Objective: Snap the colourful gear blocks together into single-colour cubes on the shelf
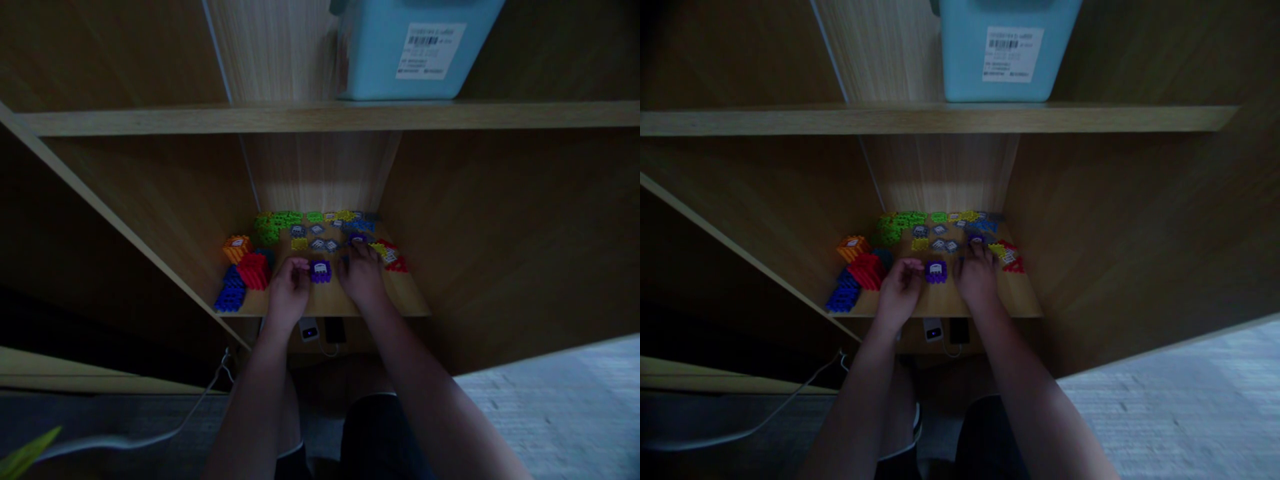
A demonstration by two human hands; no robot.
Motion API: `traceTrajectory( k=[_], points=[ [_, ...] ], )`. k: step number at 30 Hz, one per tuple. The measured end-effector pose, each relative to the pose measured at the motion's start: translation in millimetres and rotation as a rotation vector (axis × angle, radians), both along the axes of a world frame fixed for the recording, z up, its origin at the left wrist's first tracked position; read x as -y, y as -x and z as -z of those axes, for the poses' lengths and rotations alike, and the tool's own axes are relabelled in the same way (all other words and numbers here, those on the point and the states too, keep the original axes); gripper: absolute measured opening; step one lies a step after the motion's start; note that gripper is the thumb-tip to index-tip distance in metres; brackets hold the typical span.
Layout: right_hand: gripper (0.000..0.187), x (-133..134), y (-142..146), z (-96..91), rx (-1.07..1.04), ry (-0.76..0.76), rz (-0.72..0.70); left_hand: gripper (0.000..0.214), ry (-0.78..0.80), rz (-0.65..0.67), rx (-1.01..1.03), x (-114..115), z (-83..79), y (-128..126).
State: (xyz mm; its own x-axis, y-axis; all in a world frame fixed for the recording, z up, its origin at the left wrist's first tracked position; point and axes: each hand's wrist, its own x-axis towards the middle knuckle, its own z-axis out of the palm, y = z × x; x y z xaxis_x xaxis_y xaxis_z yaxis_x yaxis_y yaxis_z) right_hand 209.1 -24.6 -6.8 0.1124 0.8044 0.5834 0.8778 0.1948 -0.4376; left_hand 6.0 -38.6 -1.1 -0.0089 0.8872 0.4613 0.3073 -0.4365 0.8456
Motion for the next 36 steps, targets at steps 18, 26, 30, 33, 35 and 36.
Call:
traceTrajectory(
  k=[18, 26, 30, 33, 35, 36],
  points=[
    [0.037, 33, 6, -25.1, 0.057, -0.142, -0.625, 0.039, -0.031, 0.203, 0.094, 14, -9.2, 4],
    [0.031, 28, 1, -30.7, -0.219, -0.093, -0.566, 0.036, 0.046, 0.266, 0.198, 11, -5.6, 4],
    [0.023, 24, 2, -28.0, -0.271, -0.07, -0.637, 0.03, 0.041, 0.304, 0.21, 12, -6.4, 5],
    [0.02, 23, 2, -26.5, -0.313, -0.077, -0.658, 0.024, 0.03, 0.313, 0.203, 11, -5.6, 5],
    [0.019, 22, 1, -26.2, -0.322, -0.072, -0.647, 0.025, 0.024, 0.302, 0.204, 8, -3.9, 4],
    [0.018, 22, 1, -26.1, -0.319, -0.065, -0.628, 0.027, 0.023, 0.29, 0.209, 7, -2.6, 4]
  ],
)
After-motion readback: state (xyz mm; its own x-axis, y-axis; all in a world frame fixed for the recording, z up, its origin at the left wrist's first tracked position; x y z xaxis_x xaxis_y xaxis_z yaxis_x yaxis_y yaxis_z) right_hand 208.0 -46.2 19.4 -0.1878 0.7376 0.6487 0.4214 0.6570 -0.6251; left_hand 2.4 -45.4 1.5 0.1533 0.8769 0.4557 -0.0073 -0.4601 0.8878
